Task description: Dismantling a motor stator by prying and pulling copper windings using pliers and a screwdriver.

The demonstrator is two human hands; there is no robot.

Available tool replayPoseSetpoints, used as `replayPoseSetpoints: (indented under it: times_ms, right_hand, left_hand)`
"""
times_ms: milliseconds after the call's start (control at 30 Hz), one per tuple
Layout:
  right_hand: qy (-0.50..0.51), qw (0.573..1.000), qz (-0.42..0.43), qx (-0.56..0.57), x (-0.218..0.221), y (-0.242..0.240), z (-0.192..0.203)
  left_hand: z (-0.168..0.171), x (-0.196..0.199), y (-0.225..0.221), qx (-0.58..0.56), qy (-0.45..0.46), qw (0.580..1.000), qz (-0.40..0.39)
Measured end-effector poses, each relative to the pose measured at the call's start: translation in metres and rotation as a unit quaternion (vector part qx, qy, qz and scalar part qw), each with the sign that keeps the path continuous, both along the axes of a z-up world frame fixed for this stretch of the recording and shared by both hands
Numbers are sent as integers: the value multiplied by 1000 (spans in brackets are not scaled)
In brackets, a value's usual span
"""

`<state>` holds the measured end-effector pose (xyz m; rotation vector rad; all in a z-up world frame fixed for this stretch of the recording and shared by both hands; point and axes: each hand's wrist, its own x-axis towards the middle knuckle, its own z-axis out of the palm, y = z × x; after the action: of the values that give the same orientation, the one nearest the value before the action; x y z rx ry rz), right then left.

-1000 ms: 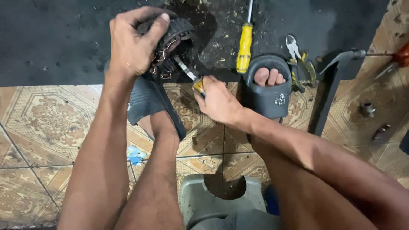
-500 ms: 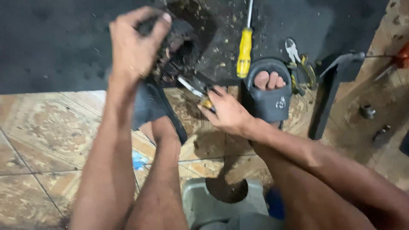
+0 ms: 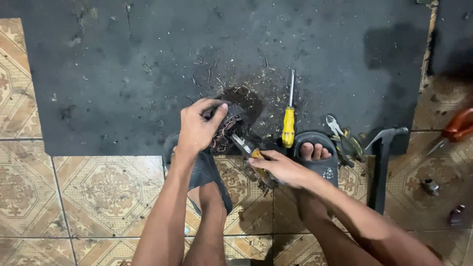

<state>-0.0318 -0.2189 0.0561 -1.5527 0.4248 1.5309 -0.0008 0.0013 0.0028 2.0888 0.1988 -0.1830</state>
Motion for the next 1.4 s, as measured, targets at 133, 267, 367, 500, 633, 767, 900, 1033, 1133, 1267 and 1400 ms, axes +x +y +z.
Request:
replayPoseSetpoints:
  times_ms: [133, 267, 367, 500, 633, 767, 900, 1033, 1133, 1267, 1400]
  right_hand:
    - [16, 1000, 9, 0, -2, -3, -4]
    - [12, 998, -64, -1, -14, -14, -42]
    - [17, 995, -102, -1, -18, -10, -49]
    - [5, 998, -70, 0, -19, -13, -61]
    - [-4, 997, -71, 14, -38, -15, -79]
    - [-270, 957, 103, -16, -50, -8, -89]
    - [-473, 842, 247, -85, -65, -17, -132]
    - [-536, 792, 278, -88, -76, -20, -144]
    - [-550, 742, 361, -130, -74, -25, -154]
    - [-684, 644, 330, -89, -60, -30, -152]
    - [-646, 719, 256, -21, -76, -39, -158]
  left_hand:
    - [5, -1, -2, -3, -20, 1000, -2]
    - [5, -1, 1, 2, -10, 1000, -1]
    - [12, -5, 2, 24, 77, 997, 1]
    - [36, 0, -4, 57, 212, 975, -26]
    - [9, -4, 0, 49, 215, 975, -27]
    - [-14, -7, 4, 62, 189, 980, -13]
    - [-4, -7, 3, 50, 183, 981, -38]
    - [-19, -1, 7, 34, 158, 985, -58]
    - [-3, 7, 16, -38, 213, 976, -27]
    - [-33, 17, 38, -138, 231, 958, 98]
    - [-6, 7, 23, -175, 241, 944, 143]
